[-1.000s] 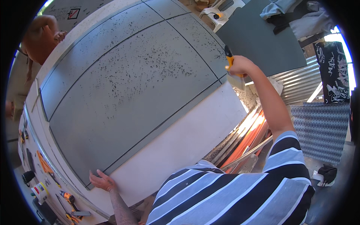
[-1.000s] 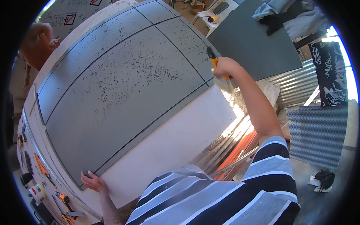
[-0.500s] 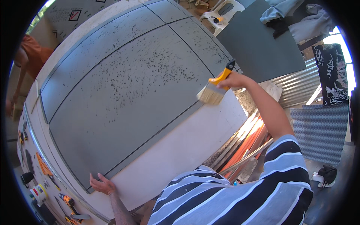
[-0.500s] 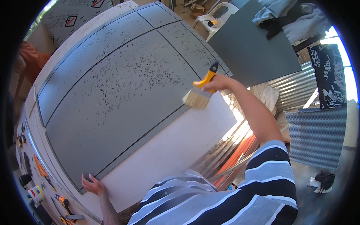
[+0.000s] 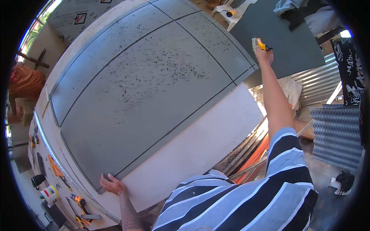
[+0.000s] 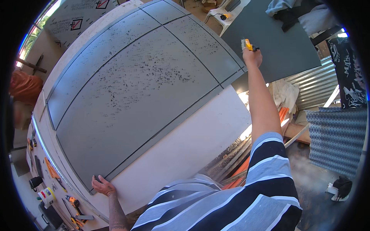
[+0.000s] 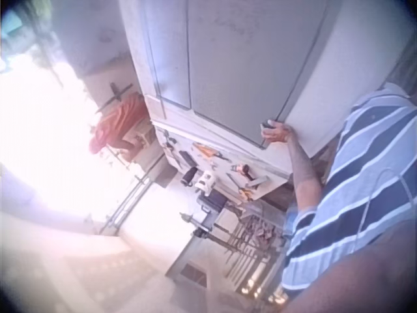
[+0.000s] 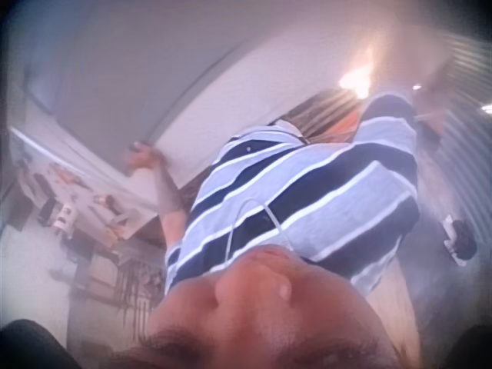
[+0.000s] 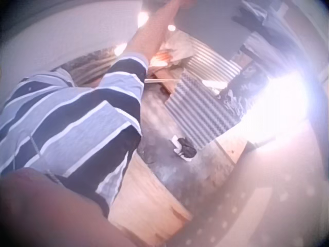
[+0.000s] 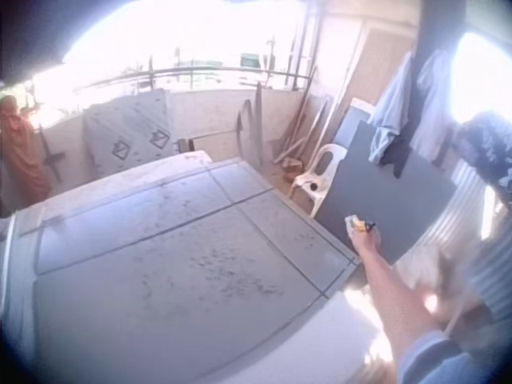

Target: The person uses a jigsaw to cut a large grey panel along a marked line while a coworker holds it steady. After cutting, the person uses a brush to sweep debris off the panel surface.

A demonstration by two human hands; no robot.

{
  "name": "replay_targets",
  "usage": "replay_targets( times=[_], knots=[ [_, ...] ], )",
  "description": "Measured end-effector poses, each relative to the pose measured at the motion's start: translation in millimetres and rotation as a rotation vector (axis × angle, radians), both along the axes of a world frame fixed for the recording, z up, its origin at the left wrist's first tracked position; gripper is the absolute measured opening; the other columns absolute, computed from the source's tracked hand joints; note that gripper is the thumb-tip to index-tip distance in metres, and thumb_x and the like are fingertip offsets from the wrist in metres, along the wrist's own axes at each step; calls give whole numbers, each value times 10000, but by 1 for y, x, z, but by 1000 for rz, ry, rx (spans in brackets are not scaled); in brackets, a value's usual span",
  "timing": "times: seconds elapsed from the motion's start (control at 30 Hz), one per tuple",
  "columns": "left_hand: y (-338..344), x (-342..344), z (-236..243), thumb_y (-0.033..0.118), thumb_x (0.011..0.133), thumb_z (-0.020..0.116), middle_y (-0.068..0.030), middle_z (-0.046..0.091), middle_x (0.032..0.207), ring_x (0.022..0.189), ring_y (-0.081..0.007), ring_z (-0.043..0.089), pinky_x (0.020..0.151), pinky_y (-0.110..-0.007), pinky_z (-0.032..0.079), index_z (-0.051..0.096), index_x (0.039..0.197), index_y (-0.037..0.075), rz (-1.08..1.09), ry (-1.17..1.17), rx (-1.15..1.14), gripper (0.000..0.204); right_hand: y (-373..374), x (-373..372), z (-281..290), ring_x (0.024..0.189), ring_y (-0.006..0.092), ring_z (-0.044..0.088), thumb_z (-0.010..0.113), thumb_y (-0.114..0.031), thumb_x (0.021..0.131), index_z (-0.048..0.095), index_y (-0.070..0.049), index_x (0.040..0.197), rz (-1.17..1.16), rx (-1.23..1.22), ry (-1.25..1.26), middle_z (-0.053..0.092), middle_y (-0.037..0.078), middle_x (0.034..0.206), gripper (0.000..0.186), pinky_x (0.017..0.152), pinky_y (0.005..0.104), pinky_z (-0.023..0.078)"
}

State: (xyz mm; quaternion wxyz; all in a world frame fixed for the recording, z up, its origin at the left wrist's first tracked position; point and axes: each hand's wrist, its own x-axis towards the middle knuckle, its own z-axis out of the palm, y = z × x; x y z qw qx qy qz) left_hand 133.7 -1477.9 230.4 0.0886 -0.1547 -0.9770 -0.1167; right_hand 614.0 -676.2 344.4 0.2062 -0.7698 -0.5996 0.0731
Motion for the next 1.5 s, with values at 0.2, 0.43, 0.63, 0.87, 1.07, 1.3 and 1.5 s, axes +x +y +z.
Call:
replay_targets(
  times=[0.2, 0.43, 0.63, 0.87, 1.07, 1.3, 1.5],
  knots=[
    [9, 10, 14, 403, 1081, 479, -219, 496, 1405, 1333, -395, 450, 1132, -527, 349, 526, 1429, 18, 59, -19, -15, 521, -23, -23, -4, 1119, 286, 693, 782, -401, 873, 716, -97, 1251, 99, -191, 105, 711, 116, 1227, 490, 915, 445, 585],
    [-2, 16, 8, 408, 1082, 483, -215, 500, 1390, 1311, -395, 468, 1123, -525, 357, 538, 1416, 20, 54, -22, 20, 516, -75, 38, 45, 1079, 197, 686, 814, -257, 887, 709, -129, 1306, 490, -647, 402, 719, 19, 1150, 450, 828, 373, 585],
    [3, 8, 8, 415, 1059, 514, -207, 494, 1377, 1307, -393, 458, 1114, -528, 352, 536, 1414, 21, 47, -14, 19, 531, -72, 66, 50, 960, 185, 708, 795, -178, 902, 700, -56, 1283, 378, -120, 81, 745, 72, 1103, 410, 839, 319, 566],
    [3, 8, 11, 396, 1043, 524, -198, 501, 1356, 1271, -387, 473, 1088, -520, 361, 541, 1403, 49, 104, 6, -3, 501, -378, -256, 37, 974, 302, 712, 800, -243, 904, 701, -81, 1240, 1490, -885, 505, 752, 135, 1063, 386, 882, 377, 552],
    [-7, 0, 7, 380, 1036, 526, -196, 518, 1337, 1256, -393, 487, 1082, -520, 367, 550, 1401, 54, 67, 26, 77, 490, -543, -392, -8, 1087, 301, 719, 771, -254, 903, 691, -73, 1310, 1735, -791, 556, 731, 148, 1256, 453, 931, 395, 561],
    [6, 4, 17, 365, 1032, 542, -173, 519, 1348, 1253, -372, 488, 1080, -513, 367, 565, 1373, 72, 77, -37, 139, 450, -200, -233, -95, 840, 180, 708, 687, -293, 974, 717, -17, 1090, 696, 17, 677, 756, 83, 965, 302, 753, 383, 575],
    [-11, 7, 17, 381, 1018, 566, -142, 481, 1391, 1309, -352, 435, 1104, -532, 319, 528, 1403, 99, 110, -140, 160, 479, -239, -250, 37, 967, 206, 728, 668, -235, 979, 698, -32, 1223, 660, 414, 210, 755, 114, 1107, 319, 818, 381, 560]
  ],
)
